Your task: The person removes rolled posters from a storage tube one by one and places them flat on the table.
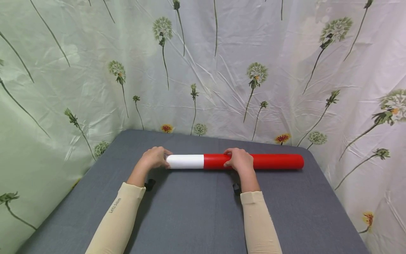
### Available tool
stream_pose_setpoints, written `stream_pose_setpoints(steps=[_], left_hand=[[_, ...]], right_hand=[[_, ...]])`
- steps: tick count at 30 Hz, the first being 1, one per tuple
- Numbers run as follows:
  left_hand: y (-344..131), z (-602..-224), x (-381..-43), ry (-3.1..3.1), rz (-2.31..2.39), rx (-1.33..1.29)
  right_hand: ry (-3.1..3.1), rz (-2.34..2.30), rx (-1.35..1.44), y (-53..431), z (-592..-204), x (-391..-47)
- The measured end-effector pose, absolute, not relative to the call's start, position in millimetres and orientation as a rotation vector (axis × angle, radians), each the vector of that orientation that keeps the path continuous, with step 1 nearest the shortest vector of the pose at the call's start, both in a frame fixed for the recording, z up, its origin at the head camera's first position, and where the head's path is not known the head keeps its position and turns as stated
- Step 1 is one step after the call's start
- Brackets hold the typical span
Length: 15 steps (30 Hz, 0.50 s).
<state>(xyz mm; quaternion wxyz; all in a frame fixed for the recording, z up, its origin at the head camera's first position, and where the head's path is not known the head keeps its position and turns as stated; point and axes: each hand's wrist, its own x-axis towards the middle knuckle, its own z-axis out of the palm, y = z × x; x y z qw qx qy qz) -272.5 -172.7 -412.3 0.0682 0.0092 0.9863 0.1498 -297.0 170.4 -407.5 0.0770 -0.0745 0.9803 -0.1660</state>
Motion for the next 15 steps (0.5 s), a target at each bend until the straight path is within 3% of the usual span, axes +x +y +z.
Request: stream_pose_setpoints(steps=[15], left_hand=[[-183.1,-413.9,-274.4,2.964,0.453,0.04]], right_hand=[[2.904,-0.503,-0.199,177.4,-406.6,-298.2]])
